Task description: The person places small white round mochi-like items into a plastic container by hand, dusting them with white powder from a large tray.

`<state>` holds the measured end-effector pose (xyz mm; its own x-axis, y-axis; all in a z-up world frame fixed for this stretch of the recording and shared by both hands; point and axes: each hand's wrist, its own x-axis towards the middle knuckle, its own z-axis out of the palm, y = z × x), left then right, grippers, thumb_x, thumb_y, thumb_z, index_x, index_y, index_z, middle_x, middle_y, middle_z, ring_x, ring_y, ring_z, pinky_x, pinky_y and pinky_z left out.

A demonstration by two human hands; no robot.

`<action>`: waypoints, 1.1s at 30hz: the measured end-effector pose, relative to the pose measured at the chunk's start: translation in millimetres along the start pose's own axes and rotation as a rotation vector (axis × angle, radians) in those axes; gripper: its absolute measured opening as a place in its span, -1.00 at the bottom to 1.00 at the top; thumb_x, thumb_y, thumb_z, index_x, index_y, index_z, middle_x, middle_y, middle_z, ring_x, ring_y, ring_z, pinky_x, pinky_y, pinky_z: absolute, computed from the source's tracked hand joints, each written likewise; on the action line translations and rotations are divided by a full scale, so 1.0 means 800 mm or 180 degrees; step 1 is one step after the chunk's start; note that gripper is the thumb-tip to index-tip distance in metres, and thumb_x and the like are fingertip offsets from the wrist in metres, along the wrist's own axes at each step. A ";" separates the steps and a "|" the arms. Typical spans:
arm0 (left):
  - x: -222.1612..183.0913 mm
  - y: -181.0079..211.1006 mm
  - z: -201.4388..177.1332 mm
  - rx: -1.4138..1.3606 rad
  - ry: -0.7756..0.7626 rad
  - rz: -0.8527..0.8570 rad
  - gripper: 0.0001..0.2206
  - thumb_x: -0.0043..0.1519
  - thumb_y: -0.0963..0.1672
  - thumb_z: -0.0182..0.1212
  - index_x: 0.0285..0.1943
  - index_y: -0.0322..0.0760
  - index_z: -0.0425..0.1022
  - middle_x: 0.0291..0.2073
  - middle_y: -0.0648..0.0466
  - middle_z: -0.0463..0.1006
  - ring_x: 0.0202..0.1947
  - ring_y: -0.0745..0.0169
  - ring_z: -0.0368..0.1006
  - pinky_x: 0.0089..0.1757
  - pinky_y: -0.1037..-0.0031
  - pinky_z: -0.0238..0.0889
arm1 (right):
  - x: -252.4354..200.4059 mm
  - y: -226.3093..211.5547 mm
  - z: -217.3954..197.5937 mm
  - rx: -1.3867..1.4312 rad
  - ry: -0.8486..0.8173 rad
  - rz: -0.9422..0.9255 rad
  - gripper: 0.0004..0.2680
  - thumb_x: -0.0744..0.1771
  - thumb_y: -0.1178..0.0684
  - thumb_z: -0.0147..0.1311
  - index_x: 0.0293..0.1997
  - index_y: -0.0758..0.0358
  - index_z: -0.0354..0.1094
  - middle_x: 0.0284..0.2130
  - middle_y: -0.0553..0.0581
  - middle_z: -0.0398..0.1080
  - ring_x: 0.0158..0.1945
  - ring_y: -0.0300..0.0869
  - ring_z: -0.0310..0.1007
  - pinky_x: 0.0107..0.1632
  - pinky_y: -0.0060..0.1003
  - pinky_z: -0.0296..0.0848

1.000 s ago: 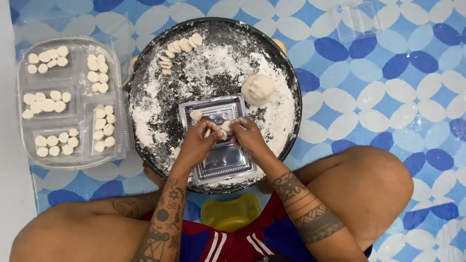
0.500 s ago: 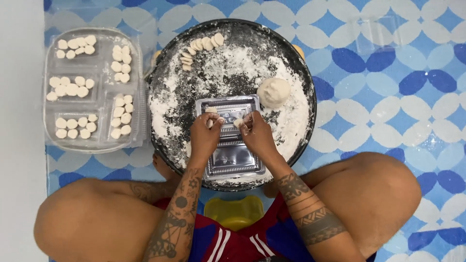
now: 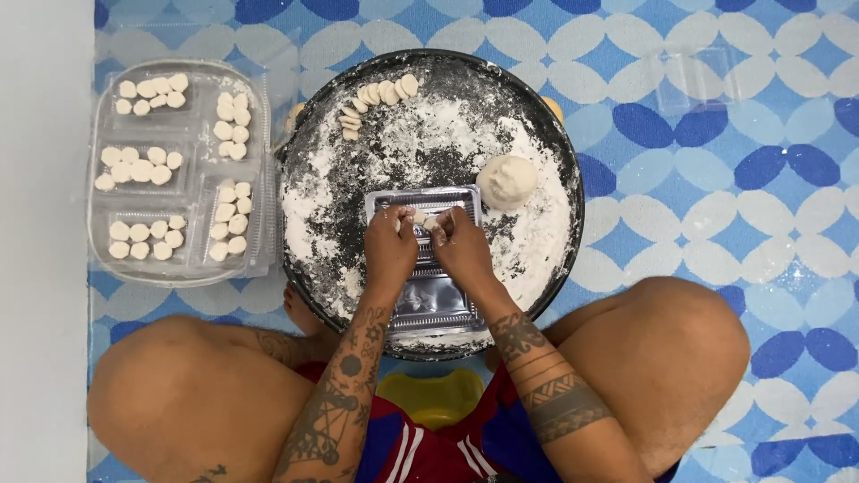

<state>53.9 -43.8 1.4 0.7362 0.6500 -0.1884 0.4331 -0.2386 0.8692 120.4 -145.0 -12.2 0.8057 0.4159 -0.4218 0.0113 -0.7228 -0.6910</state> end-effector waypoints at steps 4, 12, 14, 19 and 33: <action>0.002 -0.005 0.001 0.0247 -0.0152 0.0125 -0.82 0.27 -0.21 0.10 -0.07 -0.43 0.60 -0.22 -0.30 0.59 -0.08 -0.45 0.52 -0.07 -0.05 0.40 | 0.001 -0.001 -0.004 0.0093 0.0075 -0.0166 -0.81 0.33 0.06 0.02 0.01 0.21 0.38 -0.18 0.38 0.55 -0.02 0.32 0.54 0.02 0.18 0.44; 0.003 -0.046 0.015 0.0574 -0.0647 0.0022 -0.76 0.26 -0.16 0.05 -0.09 -0.36 0.65 -0.20 -0.33 0.61 -0.08 -0.50 0.52 -0.08 -0.10 0.38 | 0.014 0.027 0.010 0.0182 0.0277 -0.0972 -0.69 0.32 0.17 -0.01 0.22 0.30 0.33 0.13 0.48 0.36 0.22 0.39 0.33 0.25 0.22 0.29; -0.002 -0.031 0.009 0.0517 -0.0653 -0.0023 -0.74 0.26 -0.16 0.03 -0.08 -0.35 0.66 -0.20 -0.32 0.62 -0.07 -0.49 0.53 -0.07 -0.08 0.38 | 0.020 0.039 0.017 0.0157 0.0301 -0.1031 -0.68 0.32 0.18 -0.01 0.23 0.30 0.32 0.14 0.47 0.34 0.24 0.37 0.31 0.27 0.20 0.28; -0.004 -0.021 0.002 0.0447 -0.0701 -0.0005 -0.72 0.26 -0.17 -0.01 -0.05 -0.37 0.65 -0.16 -0.31 0.63 -0.03 -0.48 0.51 -0.03 -0.09 0.37 | 0.026 0.047 0.017 0.0146 0.0378 -0.1035 -0.68 0.31 0.18 -0.01 0.22 0.25 0.30 0.12 0.43 0.30 0.26 0.35 0.27 0.29 0.18 0.26; -0.018 0.007 -0.023 -0.0257 -0.0641 -0.0269 -0.61 0.09 -0.18 0.15 0.12 -0.35 0.58 -0.14 -0.20 0.64 0.01 -0.29 0.54 0.00 0.07 0.37 | -0.006 0.015 -0.016 0.0223 0.0204 -0.0790 -0.77 0.34 0.13 0.10 0.09 0.35 0.41 -0.17 0.42 0.42 -0.09 0.28 0.55 -0.08 0.11 0.59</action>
